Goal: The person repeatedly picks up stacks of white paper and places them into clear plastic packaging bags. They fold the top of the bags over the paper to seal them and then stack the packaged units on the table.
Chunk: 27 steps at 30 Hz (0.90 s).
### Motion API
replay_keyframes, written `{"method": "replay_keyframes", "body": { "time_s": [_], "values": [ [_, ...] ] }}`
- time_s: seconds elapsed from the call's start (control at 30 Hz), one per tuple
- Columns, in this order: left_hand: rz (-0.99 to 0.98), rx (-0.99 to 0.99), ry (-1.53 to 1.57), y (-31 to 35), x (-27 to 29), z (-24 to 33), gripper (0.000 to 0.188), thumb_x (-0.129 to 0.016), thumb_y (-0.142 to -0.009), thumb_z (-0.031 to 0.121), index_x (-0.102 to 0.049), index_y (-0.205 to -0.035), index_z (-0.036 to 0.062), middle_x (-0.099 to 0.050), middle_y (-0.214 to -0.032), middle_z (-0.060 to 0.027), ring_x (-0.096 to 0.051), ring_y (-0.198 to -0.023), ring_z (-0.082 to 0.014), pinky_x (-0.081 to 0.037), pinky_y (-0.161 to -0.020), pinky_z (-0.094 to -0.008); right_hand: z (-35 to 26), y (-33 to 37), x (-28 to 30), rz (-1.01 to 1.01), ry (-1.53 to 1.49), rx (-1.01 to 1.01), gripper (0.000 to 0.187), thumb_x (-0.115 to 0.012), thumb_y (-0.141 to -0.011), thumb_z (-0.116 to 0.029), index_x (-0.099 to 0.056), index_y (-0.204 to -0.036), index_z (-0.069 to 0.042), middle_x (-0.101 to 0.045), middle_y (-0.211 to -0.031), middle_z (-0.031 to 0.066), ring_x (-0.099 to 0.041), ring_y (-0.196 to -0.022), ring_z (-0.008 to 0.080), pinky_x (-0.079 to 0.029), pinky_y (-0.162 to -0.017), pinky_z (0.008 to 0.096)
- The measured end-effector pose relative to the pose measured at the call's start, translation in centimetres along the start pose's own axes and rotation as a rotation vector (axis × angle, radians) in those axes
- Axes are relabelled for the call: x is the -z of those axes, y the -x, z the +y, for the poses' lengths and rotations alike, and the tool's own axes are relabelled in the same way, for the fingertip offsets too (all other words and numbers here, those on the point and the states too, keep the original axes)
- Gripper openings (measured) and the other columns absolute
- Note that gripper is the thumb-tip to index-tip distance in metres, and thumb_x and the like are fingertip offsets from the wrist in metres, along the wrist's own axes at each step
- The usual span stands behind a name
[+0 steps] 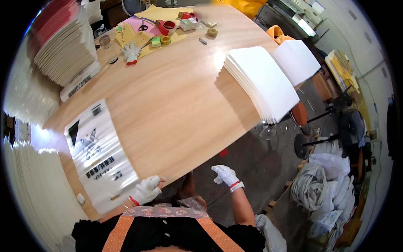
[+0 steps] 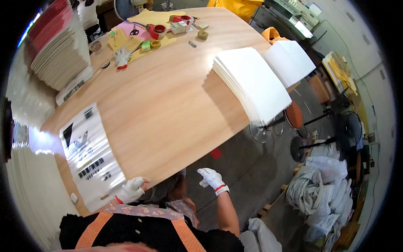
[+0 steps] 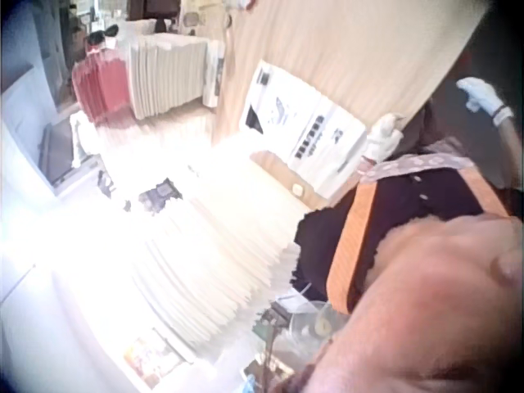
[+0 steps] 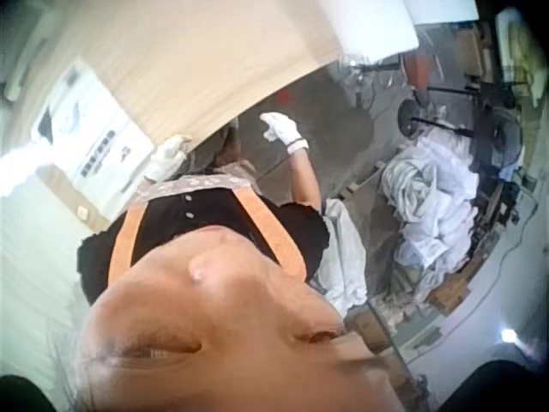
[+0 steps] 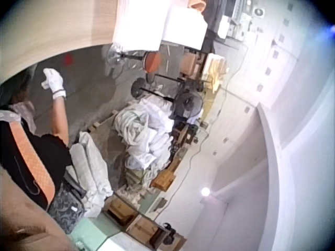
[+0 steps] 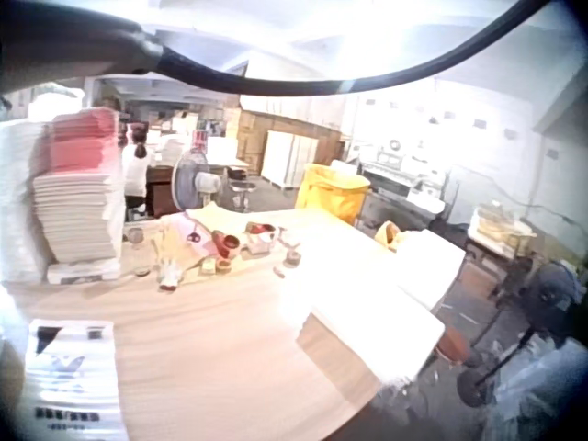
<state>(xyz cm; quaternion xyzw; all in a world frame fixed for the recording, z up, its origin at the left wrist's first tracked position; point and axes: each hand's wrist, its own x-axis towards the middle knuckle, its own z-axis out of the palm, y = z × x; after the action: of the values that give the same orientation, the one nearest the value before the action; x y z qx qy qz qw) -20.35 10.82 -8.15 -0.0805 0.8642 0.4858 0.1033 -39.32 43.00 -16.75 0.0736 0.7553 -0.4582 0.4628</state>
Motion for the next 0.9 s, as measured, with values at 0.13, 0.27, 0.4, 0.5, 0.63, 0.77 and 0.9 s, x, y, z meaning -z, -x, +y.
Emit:
{"method": "replay_keyframes", "body": {
  "time_s": [0.13, 0.27, 0.4, 0.5, 0.63, 0.77, 0.9],
  "values": [
    [0.064, 0.089, -0.179, -8.5, 0.6, 1.1, 0.023, -0.058, -0.080, 0.014, -0.059, -0.099, 0.0008, -0.062, -0.100, -0.0178, -0.059, -0.094, -0.0350, -0.048, -0.080, -0.0404, -14.5, 2.2, 8.6, -0.144, 0.030, 0.250, 0.032, -0.054, -0.095, -0.028, -0.062, -0.112, -0.002, -0.067, -0.082, 0.0118, -0.063, -0.055, 0.0153, -0.051, -0.048, 0.0259],
    [0.221, 0.092, -0.409, -17.8, 1.0, 3.3, 0.043, -0.061, -0.078, 0.026, -0.056, -0.113, 0.0004, -0.046, -0.129, -0.0222, -0.042, -0.120, -0.0402, -0.035, -0.099, -0.0494, -19.5, -5.4, 26.2, 0.449, 0.041, 0.775, 0.030, -0.055, -0.092, -0.014, -0.053, -0.118, -0.001, -0.065, -0.090, 0.0093, -0.062, -0.076, 0.0161, -0.052, -0.071, 0.0294],
    [0.269, 0.118, -0.852, -21.6, -0.1, 2.2, 0.057, -0.063, -0.076, 0.037, -0.055, -0.119, 0.0018, -0.036, -0.139, -0.0210, -0.032, -0.128, -0.0424, -0.021, -0.105, -0.0603, -32.6, -11.1, 39.5, 1.284, 0.810, 0.860, 0.041, -0.055, -0.091, -0.030, -0.054, -0.123, -0.004, -0.059, -0.120, 0.0173, -0.056, -0.111, 0.0319, -0.045, -0.092, 0.0388],
    [0.223, -0.055, -0.737, -23.7, 2.0, 2.6, 0.062, -0.068, -0.071, 0.040, -0.056, -0.116, -0.0008, -0.040, -0.133, -0.0239, -0.031, -0.127, -0.0443, -0.022, -0.102, -0.0657, -31.7, -19.4, 53.9, 1.511, 1.031, 0.577, 0.054, -0.047, -0.092, -0.042, -0.045, -0.133, -0.006, -0.045, -0.135, 0.0223, -0.048, -0.117, 0.0388, -0.044, -0.092, 0.0436],
    [0.287, -0.049, -0.690, -23.0, 0.9, 1.5, 0.064, -0.069, -0.069, 0.041, -0.055, -0.117, 0.0007, -0.043, -0.130, -0.0224, -0.036, -0.123, -0.0443, -0.023, -0.102, -0.0661, -35.9, -24.3, 52.1, 1.099, 0.922, 0.204, 0.059, -0.040, -0.092, -0.051, -0.049, -0.131, -0.007, -0.054, -0.123, 0.0248, -0.051, -0.115, 0.0404, -0.043, -0.093, 0.0452],
    [0.276, -0.010, -0.733, -23.1, 1.5, 2.9, 0.066, -0.072, -0.064, 0.041, -0.055, -0.115, 0.0034, -0.045, -0.129, -0.0189, -0.039, -0.119, -0.0419, -0.027, -0.100, -0.0647, -37.9, -25.8, 49.5, 0.763, 0.803, -0.096, 0.084, -0.027, -0.089, -0.069, -0.058, -0.118, 0.004, -0.059, -0.116, 0.0252, -0.054, -0.110, 0.0389, -0.043, -0.092, 0.0439],
    [0.295, -0.062, -0.664, -23.4, 1.4, 1.5, 0.067, -0.072, -0.062, 0.042, -0.053, -0.112, 0.0037, -0.045, -0.127, -0.0215, -0.041, -0.116, -0.0444, -0.028, -0.096, -0.0680, -38.8, -24.6, 48.8, 0.630, 0.387, 0.063, 0.079, -0.033, -0.092, -0.064, -0.056, -0.120, 0.006, -0.062, -0.116, 0.0178, -0.058, -0.106, 0.0297, -0.045, -0.090, 0.0374]
  ]
}}
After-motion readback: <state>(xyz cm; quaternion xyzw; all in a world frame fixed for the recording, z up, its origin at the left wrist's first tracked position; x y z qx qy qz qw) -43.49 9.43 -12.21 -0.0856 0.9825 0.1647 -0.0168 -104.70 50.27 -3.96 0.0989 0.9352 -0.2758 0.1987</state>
